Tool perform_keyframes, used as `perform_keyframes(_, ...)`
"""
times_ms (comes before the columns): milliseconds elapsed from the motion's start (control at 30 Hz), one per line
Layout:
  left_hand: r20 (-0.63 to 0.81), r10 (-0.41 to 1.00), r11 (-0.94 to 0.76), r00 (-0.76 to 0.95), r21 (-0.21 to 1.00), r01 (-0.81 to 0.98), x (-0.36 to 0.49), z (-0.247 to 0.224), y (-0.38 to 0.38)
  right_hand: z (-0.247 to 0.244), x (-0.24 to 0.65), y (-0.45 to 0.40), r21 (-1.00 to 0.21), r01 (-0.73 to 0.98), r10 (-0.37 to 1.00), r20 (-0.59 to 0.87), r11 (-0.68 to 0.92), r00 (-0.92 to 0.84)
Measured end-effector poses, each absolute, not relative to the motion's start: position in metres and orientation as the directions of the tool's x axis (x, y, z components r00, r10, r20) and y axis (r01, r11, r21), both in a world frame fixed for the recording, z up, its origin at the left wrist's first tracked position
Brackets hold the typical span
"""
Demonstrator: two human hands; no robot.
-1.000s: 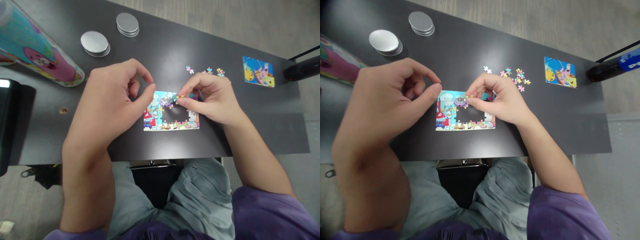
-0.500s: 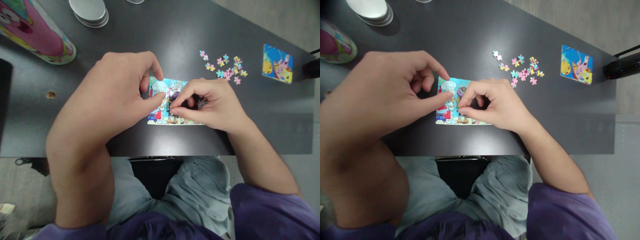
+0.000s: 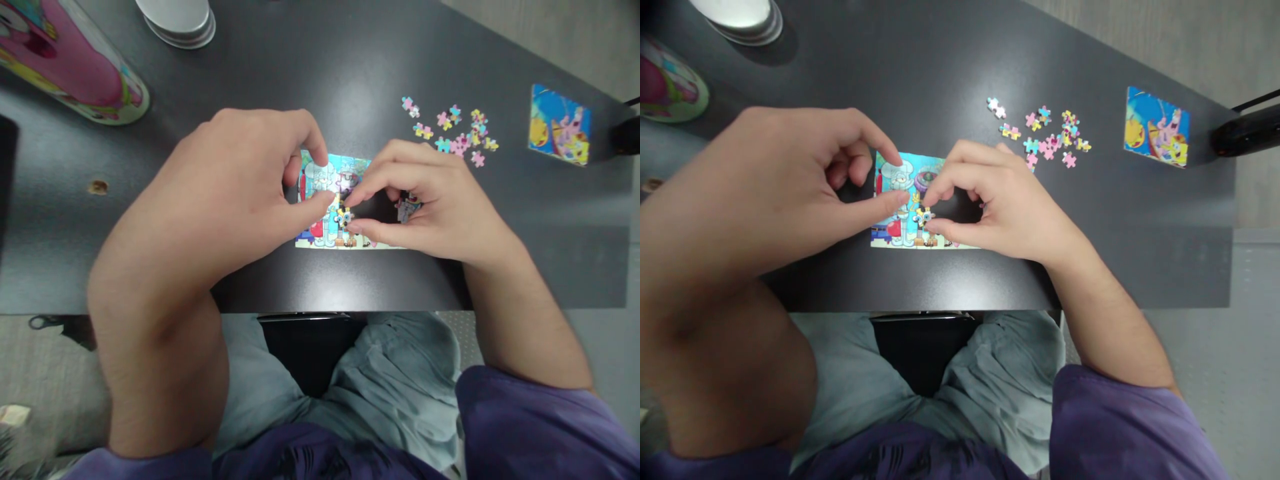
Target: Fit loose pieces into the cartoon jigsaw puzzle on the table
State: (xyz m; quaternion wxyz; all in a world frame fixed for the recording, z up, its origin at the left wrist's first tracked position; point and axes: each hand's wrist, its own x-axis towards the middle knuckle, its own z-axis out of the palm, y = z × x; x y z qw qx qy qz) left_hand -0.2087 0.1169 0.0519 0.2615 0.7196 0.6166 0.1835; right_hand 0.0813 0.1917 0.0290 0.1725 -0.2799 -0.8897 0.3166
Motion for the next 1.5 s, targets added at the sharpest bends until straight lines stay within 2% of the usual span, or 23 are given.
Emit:
perform_keyframes(100, -0.071, 0.983, -0.091, 0.167, 0.604, 0.791, -0.208, 0.050, 0.118, 0.029, 0.082, 0.192, -0.651, 0.392, 0.599, 0.122, 0.650, -0.791)
perform_keyframes(267, -0.060, 0.985, -0.094, 0.162, 0.604, 0.791, -0.207, 0.048, 0.119, 0.027, 0.082, 0.196, -0.651, 0.340, 0.577, 0.188, 0.679, -0.795)
perform_keyframes(467, -0.073, 0.983, -0.091, 0.167, 0.594, 0.799, -0.211, 0.043, 0.119, 0.031, 0.084, 0.200, -0.590, 0.388, 0.586, 0.183, 0.708, -0.790)
perform_keyframes(600, -0.090, 0.982, -0.084, 0.167, 0.582, 0.809, -0.210, 0.047, 0.119, 0.030, 0.088, 0.202, -0.561, 0.351, 0.558, 0.251, 0.750, -0.791)
perform_keyframes(767, -0.167, 0.971, -0.044, 0.170, 0.574, 0.817, -0.206, 0.058, 0.120, 0.037, 0.091, 0.201, -0.570, 0.419, 0.602, 0.174, 0.706, -0.779)
perform_keyframes(933, -0.132, 0.975, -0.069, 0.180, 0.590, 0.804, -0.208, 0.058, 0.119, 0.042, 0.091, 0.198, -0.561, 0.473, 0.632, 0.120, 0.679, -0.766)
perform_keyframes(1167, -0.159, 0.970, -0.057, 0.182, 0.581, 0.812, -0.206, 0.059, 0.119, 0.036, 0.092, 0.204, -0.571, 0.418, 0.596, 0.162, 0.707, -0.787)
perform_keyframes(1433, -0.154, 0.973, -0.052, 0.172, 0.580, 0.813, -0.206, 0.059, 0.120, 0.025, 0.094, 0.208, -0.571, 0.286, 0.519, 0.298, 0.770, -0.801)
perform_keyframes(1500, -0.152, 0.972, -0.058, 0.179, 0.583, 0.810, -0.206, 0.059, 0.119, 0.026, 0.094, 0.208, -0.569, 0.316, 0.541, 0.283, 0.759, -0.792)
